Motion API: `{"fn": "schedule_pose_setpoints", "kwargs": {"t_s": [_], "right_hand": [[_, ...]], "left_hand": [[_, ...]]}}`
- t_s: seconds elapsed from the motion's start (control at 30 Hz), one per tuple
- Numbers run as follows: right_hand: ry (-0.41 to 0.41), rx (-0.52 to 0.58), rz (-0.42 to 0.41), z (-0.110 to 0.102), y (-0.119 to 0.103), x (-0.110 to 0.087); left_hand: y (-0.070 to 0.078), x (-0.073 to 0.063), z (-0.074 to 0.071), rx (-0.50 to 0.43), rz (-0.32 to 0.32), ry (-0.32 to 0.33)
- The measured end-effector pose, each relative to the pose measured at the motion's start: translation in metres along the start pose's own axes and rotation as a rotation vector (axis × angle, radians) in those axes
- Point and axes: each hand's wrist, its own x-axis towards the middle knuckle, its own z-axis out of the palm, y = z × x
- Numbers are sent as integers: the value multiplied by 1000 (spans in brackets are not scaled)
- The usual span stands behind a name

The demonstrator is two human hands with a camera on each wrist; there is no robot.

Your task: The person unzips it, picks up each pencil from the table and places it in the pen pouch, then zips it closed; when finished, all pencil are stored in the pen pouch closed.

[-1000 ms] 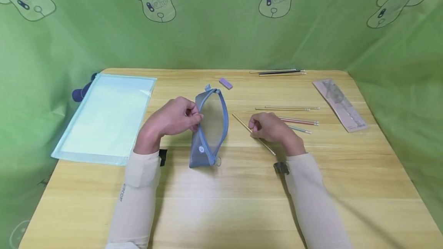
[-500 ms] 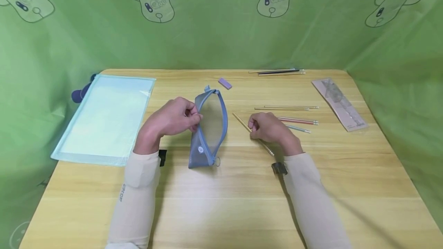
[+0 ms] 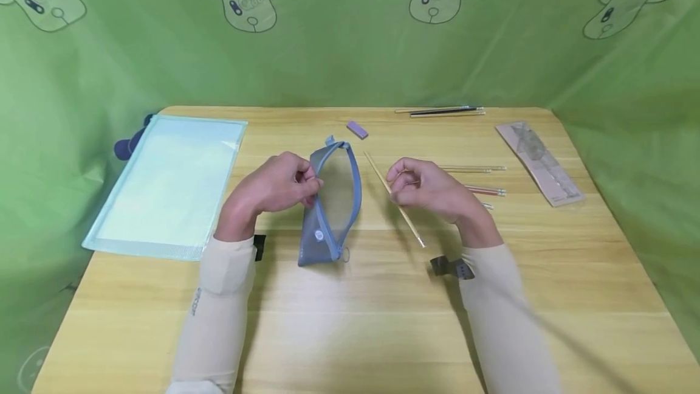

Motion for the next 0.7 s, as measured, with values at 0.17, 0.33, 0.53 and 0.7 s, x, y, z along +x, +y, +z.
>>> {"fn": "schedule_pose_setpoints", "kwargs": {"t_s": [0.17,0.33,0.53,0.7], "right_hand": [[-106,63,-15,17,-11,1],[-109,114,28,37,-14,9],[18,183,82,55,-13,16],[84,147,38,66,-12,19]], "left_hand": [[0,1,3,-1,3,-9],[6,3,12,16,33,-21],[15,10,27,28,63,-77],[19,17,37,-11,103,-95]]}}
